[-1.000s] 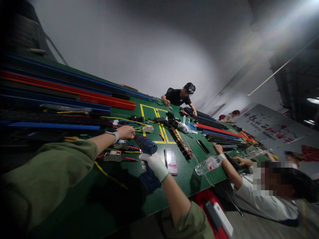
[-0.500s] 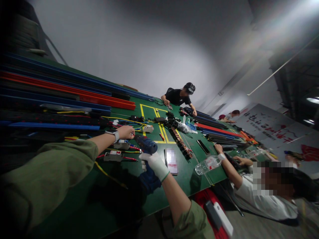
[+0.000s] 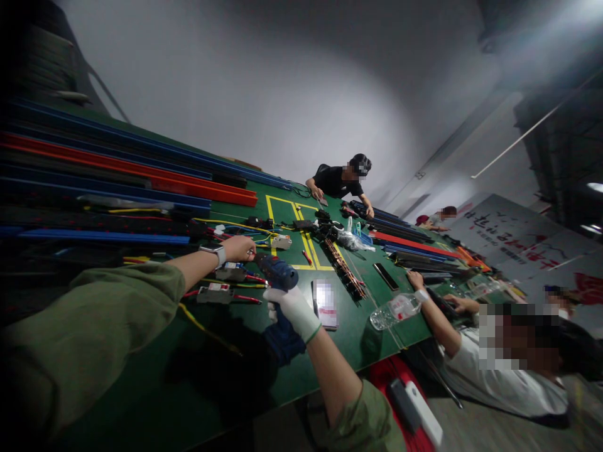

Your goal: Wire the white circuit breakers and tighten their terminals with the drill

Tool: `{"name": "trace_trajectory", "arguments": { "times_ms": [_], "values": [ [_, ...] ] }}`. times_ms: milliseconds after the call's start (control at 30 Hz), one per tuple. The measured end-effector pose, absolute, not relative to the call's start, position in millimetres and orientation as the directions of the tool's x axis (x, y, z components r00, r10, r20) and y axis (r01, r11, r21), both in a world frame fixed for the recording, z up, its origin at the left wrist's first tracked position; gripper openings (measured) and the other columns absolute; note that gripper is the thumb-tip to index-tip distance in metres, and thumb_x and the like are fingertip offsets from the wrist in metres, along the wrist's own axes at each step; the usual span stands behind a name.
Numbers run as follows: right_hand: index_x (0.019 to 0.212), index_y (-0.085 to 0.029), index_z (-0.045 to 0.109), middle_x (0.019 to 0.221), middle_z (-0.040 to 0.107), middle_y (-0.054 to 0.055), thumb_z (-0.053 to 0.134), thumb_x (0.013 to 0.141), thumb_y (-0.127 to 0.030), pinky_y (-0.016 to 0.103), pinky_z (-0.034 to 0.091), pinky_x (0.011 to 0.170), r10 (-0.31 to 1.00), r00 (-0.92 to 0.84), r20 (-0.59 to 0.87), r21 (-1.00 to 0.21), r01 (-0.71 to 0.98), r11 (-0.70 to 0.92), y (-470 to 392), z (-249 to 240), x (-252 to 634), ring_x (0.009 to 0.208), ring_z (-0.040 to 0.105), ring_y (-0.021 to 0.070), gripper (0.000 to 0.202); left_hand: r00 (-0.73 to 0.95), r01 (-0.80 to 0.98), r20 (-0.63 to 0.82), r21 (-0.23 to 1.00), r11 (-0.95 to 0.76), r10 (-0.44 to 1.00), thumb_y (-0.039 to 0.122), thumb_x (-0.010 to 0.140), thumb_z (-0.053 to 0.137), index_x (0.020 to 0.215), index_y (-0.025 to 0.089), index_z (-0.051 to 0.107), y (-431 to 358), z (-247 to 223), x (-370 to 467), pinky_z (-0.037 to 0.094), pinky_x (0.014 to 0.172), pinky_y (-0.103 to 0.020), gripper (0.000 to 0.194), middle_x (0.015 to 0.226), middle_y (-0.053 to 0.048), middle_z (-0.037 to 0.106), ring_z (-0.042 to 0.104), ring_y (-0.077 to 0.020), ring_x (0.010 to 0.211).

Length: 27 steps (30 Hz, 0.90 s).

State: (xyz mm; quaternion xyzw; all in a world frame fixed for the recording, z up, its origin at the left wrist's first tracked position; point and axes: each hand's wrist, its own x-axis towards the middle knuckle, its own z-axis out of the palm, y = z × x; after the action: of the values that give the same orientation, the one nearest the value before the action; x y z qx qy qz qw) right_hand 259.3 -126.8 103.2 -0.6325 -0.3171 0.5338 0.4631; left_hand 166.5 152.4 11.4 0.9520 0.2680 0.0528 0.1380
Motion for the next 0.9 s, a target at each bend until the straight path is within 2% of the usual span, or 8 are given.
{"name": "trace_trajectory", "arguments": {
  "times_ms": [233, 467, 700, 900],
  "values": [
    [0.07, -0.022, 0.051, 0.05, 0.051, -0.007, 0.072, 0.07, -0.026, 0.024, 0.035, 0.041, 0.885, 0.221, -0.41, -0.912, -0.077, -0.403, -124.9, 95.5, 265.3, 0.04, 0.045, 0.0085, 0.022, 0.847, 0.498, 0.032, 0.299, -0.814, 0.53, 0.035, 0.079, 0.067, 0.101, 0.024, 0.081, 152.9, 9.4, 167.4, 0.052, 0.087, -0.029, 0.029, 0.107, -0.009, 0.079, 0.072, -0.0258, 0.101],
    [0.077, -0.021, 0.053, 0.052, 0.05, -0.008, 0.076, 0.071, -0.029, 0.022, 0.036, 0.042, 0.899, 0.214, -0.381, -0.924, -0.073, -0.374, -125.4, 94.7, 265.5, 0.041, 0.045, 0.0079, 0.025, 0.844, 0.505, 0.027, 0.292, -0.812, 0.535, 0.036, 0.079, 0.066, 0.099, 0.025, 0.081, 152.1, 11.1, 166.9, 0.052, 0.082, -0.028, 0.028, 0.104, -0.009, 0.079, 0.072, -0.0252, 0.098],
    [0.075, -0.021, 0.052, 0.051, 0.051, -0.008, 0.075, 0.07, -0.027, 0.022, 0.036, 0.041, 0.875, 0.231, -0.425, -0.905, -0.121, -0.407, -126.4, 98.2, 261.9, 0.041, 0.044, 0.0077, 0.024, 0.842, 0.511, 0.023, 0.288, -0.81, 0.54, 0.036, 0.079, 0.065, 0.101, 0.025, 0.081, 150.4, 13.7, 165.7, 0.052, 0.086, -0.027, 0.029, 0.105, -0.008, 0.079, 0.072, -0.0243, 0.101],
    [0.077, -0.02, 0.054, 0.052, 0.05, -0.008, 0.075, 0.07, -0.027, 0.022, 0.033, 0.041, 0.893, 0.209, -0.399, -0.917, -0.115, -0.383, -125.8, 98.9, 262.2, 0.04, 0.043, 0.0072, 0.023, 0.844, 0.508, 0.022, 0.29, -0.811, 0.536, 0.036, 0.079, 0.066, 0.1, 0.025, 0.081, 150.9, 12.5, 166.4, 0.052, 0.085, -0.029, 0.029, 0.105, -0.01, 0.079, 0.072, -0.0266, 0.1]
  ]
}}
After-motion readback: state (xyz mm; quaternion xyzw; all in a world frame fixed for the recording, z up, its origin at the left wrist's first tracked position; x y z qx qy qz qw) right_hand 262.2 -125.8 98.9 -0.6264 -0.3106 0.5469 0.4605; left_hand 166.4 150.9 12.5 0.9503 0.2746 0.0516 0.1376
